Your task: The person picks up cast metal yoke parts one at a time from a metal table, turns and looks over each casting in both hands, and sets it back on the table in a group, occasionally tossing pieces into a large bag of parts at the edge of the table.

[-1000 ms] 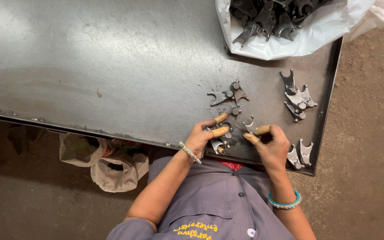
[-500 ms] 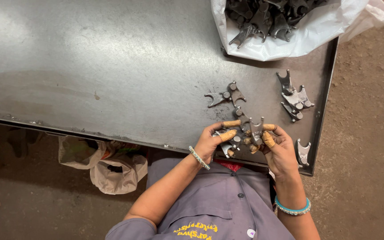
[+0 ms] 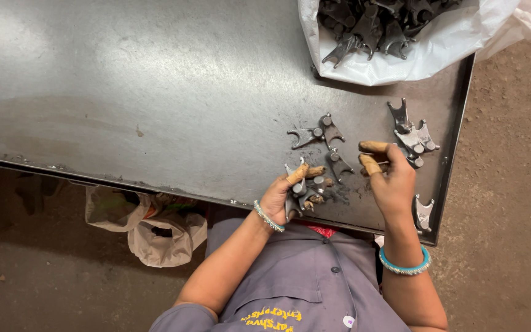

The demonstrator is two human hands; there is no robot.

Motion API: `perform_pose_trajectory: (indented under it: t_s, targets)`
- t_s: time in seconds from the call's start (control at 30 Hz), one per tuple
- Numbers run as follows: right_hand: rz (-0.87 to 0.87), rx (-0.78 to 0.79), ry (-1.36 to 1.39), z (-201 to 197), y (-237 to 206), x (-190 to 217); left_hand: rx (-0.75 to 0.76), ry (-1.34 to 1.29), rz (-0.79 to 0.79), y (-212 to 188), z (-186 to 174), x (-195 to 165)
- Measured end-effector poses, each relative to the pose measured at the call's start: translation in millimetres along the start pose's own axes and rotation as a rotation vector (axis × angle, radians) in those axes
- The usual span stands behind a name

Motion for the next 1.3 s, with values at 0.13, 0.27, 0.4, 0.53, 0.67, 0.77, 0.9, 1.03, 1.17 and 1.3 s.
perform_pose_trajectory:
  t_s: [0.13,0.27,0.4,0.53,0.67,0.77,0.9,1.03,1.17,1.3]
  targets:
    - [-0.172,-0.013,-0.462,24,1,9,-0.035,0.044,0.084,-4,-13,-17]
    - [-0.445,-0.098,-0.62,52,-9,19,-0.036,-0.022,0.129,-5,-13,-22]
    - [-0.271,-0.1,-0.448,48,-4,-17,-0.171,0.01,0.105,-8,-19,-20]
    - [-0.161,0.014,0.228,34,-1,-63,-0.131,0.02,0.086,-8,-16,-18]
    - [0.161,0.089,0.943,20,-7,-118,-0.063,0.034,0.12,-5,-11,-17]
    - [0.343,0.14,1.148,18,-13,-139,-0.086,0.088,0.084,-4,-7,-13]
    - [0.353,0.195,1.182,20,-16,-133,-0.162,0.203,0.065,-5,-6,-8]
    - [0.403,0.201,1.103,25,-23,-112,-0.176,0.265,0.116,0,-22,3]
    - [0.177,0.319,0.736,33,-34,-63,-0.19,0.387,0.21,16,-49,18]
    - [-0.093,0.182,0.11,32,-41,-18,-0.191,0.275,0.096,20,-60,37]
Point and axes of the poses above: each hand's wrist, its own y-axis towards the middle knuckle, its own z-axis out of the palm, x = y × z, the point moved 8 cm from there along y, towards the middle knuckle, and after that the axes turned 2 degrees about x, right-handed, at the moved point
